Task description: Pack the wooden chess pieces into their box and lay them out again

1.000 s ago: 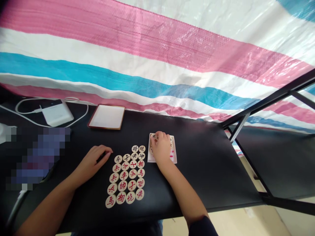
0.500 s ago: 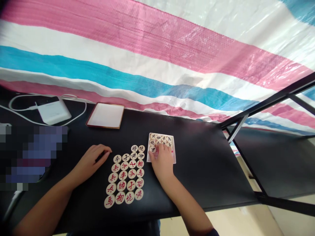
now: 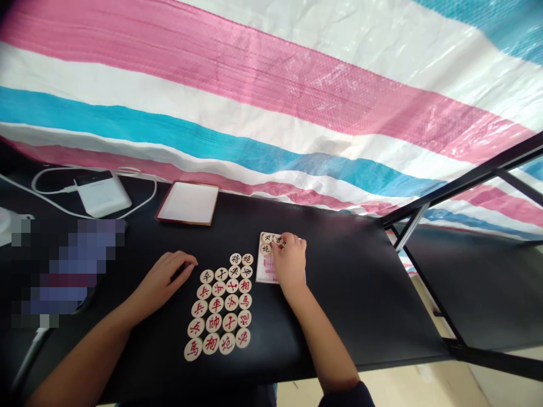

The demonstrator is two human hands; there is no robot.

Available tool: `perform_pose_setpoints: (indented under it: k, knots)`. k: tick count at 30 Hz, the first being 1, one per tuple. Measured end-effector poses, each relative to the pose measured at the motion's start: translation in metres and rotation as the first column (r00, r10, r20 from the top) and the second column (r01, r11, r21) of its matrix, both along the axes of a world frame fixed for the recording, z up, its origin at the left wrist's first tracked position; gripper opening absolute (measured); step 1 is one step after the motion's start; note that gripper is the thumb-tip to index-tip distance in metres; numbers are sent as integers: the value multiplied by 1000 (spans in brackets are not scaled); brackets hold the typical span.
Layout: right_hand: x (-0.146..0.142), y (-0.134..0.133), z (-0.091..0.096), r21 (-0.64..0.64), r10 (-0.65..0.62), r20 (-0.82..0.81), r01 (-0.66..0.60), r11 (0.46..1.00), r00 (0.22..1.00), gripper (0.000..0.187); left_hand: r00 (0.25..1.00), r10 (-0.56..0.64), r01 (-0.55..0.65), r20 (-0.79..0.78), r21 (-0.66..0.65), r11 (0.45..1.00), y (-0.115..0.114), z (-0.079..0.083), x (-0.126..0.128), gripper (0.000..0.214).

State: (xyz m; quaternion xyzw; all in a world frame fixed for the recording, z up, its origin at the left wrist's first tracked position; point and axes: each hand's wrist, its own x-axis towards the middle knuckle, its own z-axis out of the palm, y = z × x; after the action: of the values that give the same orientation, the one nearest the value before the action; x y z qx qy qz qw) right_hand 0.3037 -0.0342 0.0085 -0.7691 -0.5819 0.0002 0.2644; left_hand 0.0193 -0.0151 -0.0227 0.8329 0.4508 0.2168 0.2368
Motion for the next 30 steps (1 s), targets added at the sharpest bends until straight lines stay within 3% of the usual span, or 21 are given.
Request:
perform_pose_setpoints:
  k: [4,6,11,15,19,25,30]
  knots:
    - [-9,-13,6,72,1,7,-1,997,1000,24,1000,-2,2,10,4,1000,0,0,0,17]
    - [-19,-24,14,74,59,-15,-58,996,998,20,1000,-1,1,15,3,1000,1,0,1,17]
    - [-56,-25,19,-86,317,-48,-320,944,947,13,1000,3,-3,5,-9,1000,1,2,1,18]
    - [-78,-9,13,-226,328,57,-308,924,943,14,1000,8,-8,10,-1,1000,-1,1,2,19]
    - [-88,-2,13,-282,321,121,-278,918,939,9,1000,1,-1,3,4,1000,-1,0,1,19]
    - [-81,-9,20,-195,323,69,-305,932,944,15,1000,-7,7,4,16,1000,0,0,0,19]
    - [-34,-22,26,-78,208,-62,-213,974,976,20,1000,-4,4,1,12,1000,0,1,1,19]
